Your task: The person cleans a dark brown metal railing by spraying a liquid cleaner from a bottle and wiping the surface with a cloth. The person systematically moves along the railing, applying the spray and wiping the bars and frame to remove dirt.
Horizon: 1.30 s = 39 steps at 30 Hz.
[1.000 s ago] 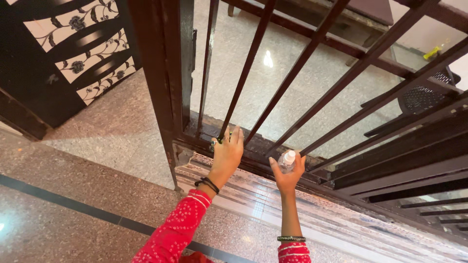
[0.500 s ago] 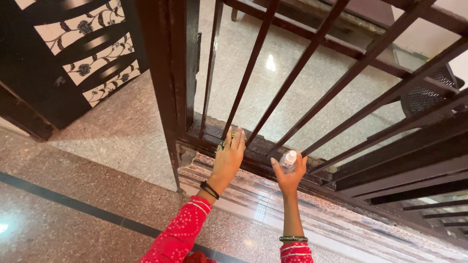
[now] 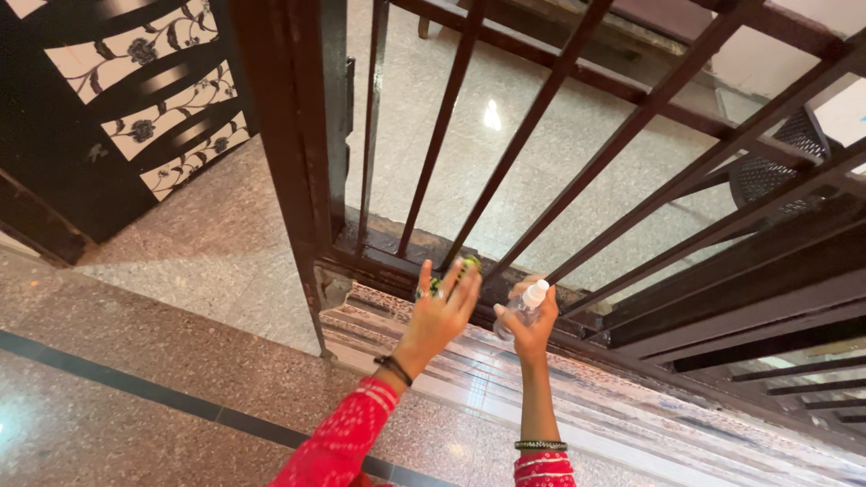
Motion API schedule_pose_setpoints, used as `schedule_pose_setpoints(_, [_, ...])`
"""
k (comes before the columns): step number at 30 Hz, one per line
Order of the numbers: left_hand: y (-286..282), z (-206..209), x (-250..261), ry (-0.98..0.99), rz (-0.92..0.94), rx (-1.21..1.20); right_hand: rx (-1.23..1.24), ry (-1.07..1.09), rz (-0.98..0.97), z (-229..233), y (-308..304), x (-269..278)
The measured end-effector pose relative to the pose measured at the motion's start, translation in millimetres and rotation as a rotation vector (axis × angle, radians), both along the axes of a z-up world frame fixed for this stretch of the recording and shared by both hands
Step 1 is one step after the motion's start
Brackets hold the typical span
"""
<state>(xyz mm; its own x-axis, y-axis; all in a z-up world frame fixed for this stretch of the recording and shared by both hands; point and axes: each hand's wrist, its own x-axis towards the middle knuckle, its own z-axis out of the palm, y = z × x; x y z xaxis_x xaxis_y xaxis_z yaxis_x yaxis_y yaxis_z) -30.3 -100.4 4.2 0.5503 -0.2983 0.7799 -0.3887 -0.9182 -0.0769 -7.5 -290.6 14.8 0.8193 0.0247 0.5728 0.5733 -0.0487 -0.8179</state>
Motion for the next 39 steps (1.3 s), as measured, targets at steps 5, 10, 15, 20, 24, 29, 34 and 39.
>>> schedule_pose_setpoints(5, [-17,-10,31,0.108,0.122,0.086,-0.020,-0.025,0.001,0,-1,1])
schedule_pose_setpoints(10, [-29,5,33,0.317,0.094,-0.059,-0.023,-0.043,-0.002,-1,-1,2])
schedule_pose_setpoints(15, [-25,1,3,0.144,0.136,-0.056,-0.029,-0.051,-0.010,0,0,2])
schedule_pose_setpoints(20, [-27,-2,29,0.278,0.163,0.051,-0.039,-0.049,-0.020,-1,0,1])
schedule_pose_setpoints(24, [-31,4,29,0.318,0.172,0.035,-0.057,-0.047,-0.037,0,0,1])
schedule_pose_setpoints(29, [-24,-5,7,0.197,0.088,-0.071,0.024,-0.039,0.093,7,-3,-6])
schedule_pose_setpoints(34, [1,-12,-16,0.236,0.012,-0.028,0.057,-0.080,-0.187,42,-20,-40])
schedule_pose_setpoints(39, [-16,10,-16,-0.045,-0.226,-0.010,-0.005,-0.447,-0.442,107,-57,-40])
